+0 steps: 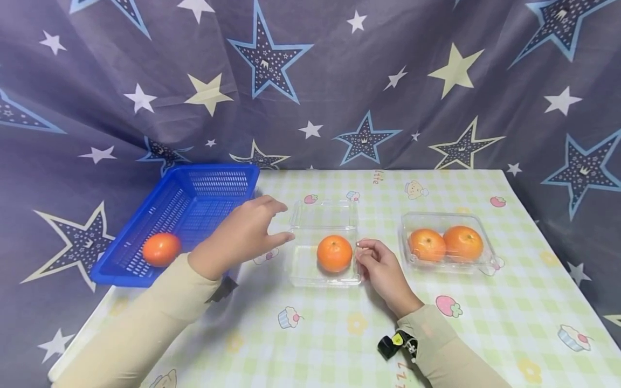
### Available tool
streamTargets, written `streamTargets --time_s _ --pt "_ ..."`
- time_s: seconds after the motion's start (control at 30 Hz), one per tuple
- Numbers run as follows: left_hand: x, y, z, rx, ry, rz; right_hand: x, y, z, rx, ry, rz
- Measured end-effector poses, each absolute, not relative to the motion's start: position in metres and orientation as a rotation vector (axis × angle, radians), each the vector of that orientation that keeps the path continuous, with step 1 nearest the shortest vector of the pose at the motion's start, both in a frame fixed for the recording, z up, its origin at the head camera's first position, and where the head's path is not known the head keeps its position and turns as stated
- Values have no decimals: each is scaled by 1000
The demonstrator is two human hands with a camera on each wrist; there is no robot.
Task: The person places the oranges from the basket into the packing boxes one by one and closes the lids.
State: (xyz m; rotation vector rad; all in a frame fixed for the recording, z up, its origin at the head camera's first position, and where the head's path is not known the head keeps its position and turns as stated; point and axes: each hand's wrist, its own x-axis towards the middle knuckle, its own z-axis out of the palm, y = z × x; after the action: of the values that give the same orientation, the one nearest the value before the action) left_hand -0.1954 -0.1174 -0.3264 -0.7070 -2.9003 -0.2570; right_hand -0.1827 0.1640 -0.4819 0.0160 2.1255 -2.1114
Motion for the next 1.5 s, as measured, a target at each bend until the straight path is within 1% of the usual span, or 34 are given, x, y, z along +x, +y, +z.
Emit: streamTargets --time_s 0.5,1.3,1.5 --pt "-193 -162 -318 -536 -2962 -202 -179 163 -482 19 2132 -2099" --pt "-185 -221 -300 -419 -3012 13 -179 160 -479 9 2132 -2099" --pt "-185 -233 -300 -394 -3062 58 -181 163 -479 6 2146 -2089"
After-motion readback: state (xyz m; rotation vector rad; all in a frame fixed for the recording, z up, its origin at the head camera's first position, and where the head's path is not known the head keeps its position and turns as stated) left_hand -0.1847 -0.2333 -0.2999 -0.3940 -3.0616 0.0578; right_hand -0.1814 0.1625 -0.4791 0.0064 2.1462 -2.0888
